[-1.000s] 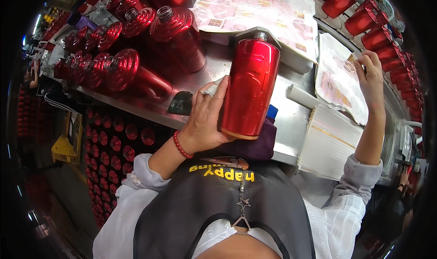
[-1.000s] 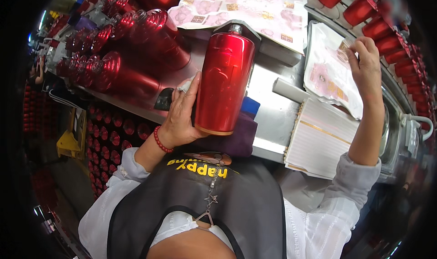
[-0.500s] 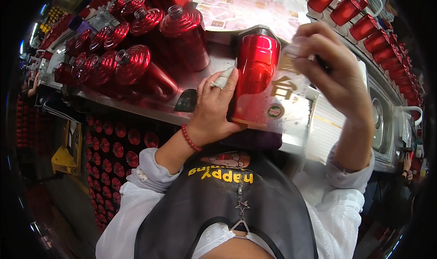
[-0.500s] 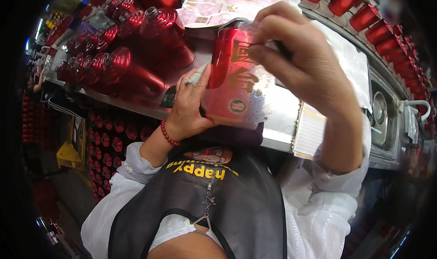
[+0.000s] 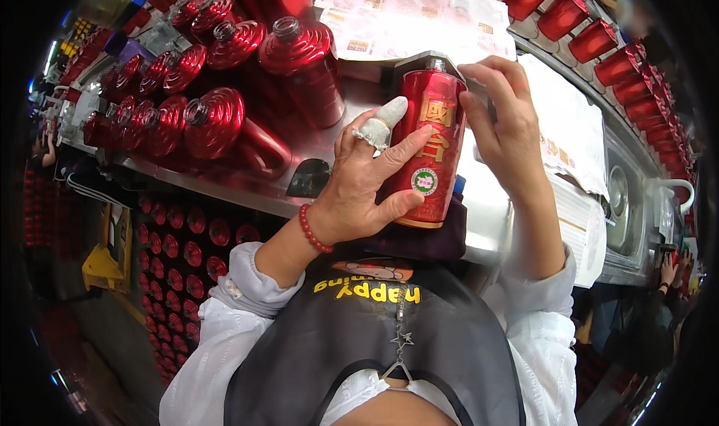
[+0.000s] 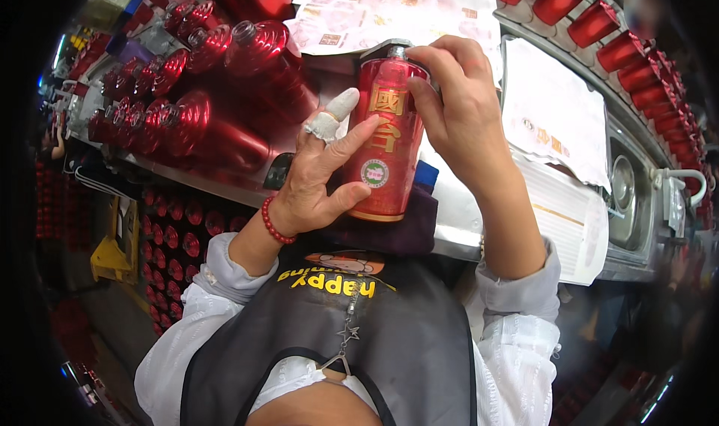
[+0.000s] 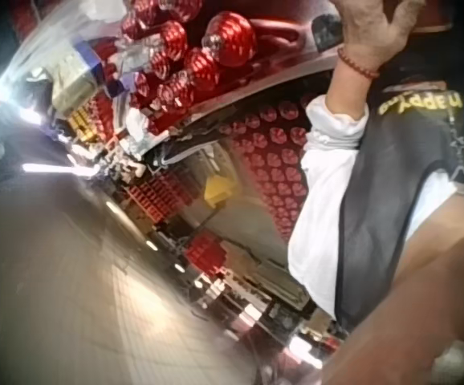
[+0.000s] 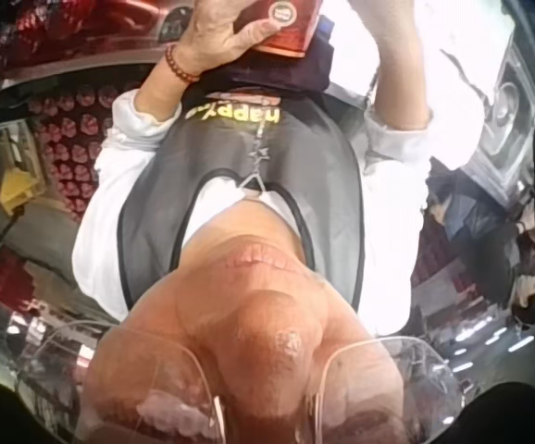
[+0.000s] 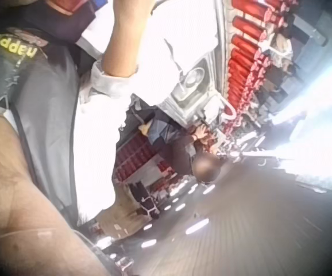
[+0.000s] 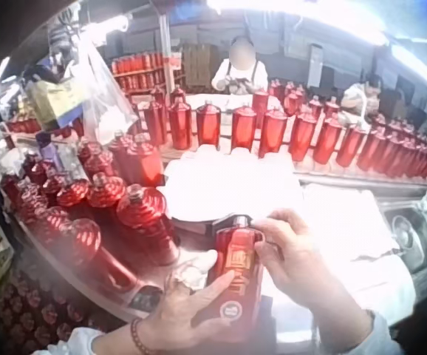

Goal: The person applies a sticker label to a red cylindrical bottle, smooths it with a green card, and uses a wooden stick to press the edges. The person repeats this process on multiple bottles, handling them one at a time.

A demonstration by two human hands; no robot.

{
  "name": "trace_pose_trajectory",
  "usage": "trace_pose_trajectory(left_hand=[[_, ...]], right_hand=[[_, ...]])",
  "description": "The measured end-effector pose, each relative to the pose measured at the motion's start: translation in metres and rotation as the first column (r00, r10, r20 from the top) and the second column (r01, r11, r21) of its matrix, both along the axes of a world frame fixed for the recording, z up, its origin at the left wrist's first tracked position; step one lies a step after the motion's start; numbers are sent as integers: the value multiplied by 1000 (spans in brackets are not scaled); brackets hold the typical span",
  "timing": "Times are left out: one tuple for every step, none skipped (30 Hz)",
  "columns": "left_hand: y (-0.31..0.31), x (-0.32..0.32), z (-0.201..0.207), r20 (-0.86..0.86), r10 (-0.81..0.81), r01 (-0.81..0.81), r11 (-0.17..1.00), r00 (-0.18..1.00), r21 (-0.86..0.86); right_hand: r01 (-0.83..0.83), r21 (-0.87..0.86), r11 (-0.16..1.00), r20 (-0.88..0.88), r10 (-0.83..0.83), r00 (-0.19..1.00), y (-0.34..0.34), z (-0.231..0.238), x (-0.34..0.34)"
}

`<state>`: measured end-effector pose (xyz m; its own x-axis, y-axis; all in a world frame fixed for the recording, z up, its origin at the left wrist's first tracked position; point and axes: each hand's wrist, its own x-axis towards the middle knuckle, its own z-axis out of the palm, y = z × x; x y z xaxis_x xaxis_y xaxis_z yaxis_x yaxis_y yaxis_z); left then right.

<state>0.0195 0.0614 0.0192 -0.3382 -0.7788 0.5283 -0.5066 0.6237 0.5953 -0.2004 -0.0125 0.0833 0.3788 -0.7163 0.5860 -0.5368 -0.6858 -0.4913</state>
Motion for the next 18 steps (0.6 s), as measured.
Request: trace_pose_trajectory(left_hand=[[-1, 2, 1, -26, -13, 14, 1000, 1000, 15], [-2, 3, 2, -52, -26, 28, 999, 998, 29], [-4, 4, 2, -22, -19, 19, 1000, 1000, 15], [-7, 4, 2, 6, -24, 24, 1000, 1000, 4], [-10, 3, 2, 33, -28, 28, 1000, 999, -7], [-12, 4, 0, 37, -30, 30, 1000, 999, -6], [-13, 4, 0, 31, -32, 32, 999, 999, -7], [-15, 4, -1, 26, -34, 34, 999, 999, -8], [-16, 4, -1, 19, -36, 36, 999, 999, -10], [-16, 4, -1, 22, -32, 32, 999, 999, -3], [-15, 4, -2, 25, -27, 27, 1000, 999, 5], [-15, 4, -2, 26, -22, 22, 1000, 999, 10], [-15, 4, -3, 31, -24, 23, 1000, 999, 7], [-14, 3, -3, 36, -24, 24, 1000, 999, 3], [-15, 4, -3, 43, -23, 23, 1000, 999, -3], [-15, 4, -3, 44, -25, 25, 1000, 999, 1], [-14, 4, -3, 44, -26, 26, 1000, 999, 5], [-14, 3, -2, 46, -28, 28, 1000, 999, 6]], right_hand=[[24, 6, 1000, 33, -24, 999, 8, -1, 0], [-48, -45, 998, -22, 47, 999, 14, -5, -4], [-57, 18, 998, -19, 58, 998, 22, -13, -5], [-58, 63, 996, -26, 60, 998, 29, -19, -6], [-60, 108, 992, -33, 64, 997, 34, -23, -7], [-35, 116, 993, -80, 44, 996, 35, -27, -7], [-34, 124, 992, -70, 43, 997, 34, -28, -7], [-35, 133, 991, -60, 43, 997, 33, -29, -7], [-34, 140, 990, -51, 41, 998, 32, -30, -7], [-36, 130, 991, -78, 47, 996, 31, -30, -8], [-40, 120, 992, -106, 53, 993, 30, -30, -9], [-43, 109, 993, -136, 58, 989, 29, -30, -10], [-43, 125, 991, -130, 60, 990, 30, -29, -11], [-44, 141, 989, -123, 62, 990, 33, -29, -12], [-47, 154, 987, -116, 65, 991, 34, -28, -12], [-50, 161, 986, -116, 70, 991, 34, -28, -13], [-54, 167, 985, -116, 74, 990, 34, -28, -13], [-58, 169, 984, -116, 78, 990, 33, -28, -13]])
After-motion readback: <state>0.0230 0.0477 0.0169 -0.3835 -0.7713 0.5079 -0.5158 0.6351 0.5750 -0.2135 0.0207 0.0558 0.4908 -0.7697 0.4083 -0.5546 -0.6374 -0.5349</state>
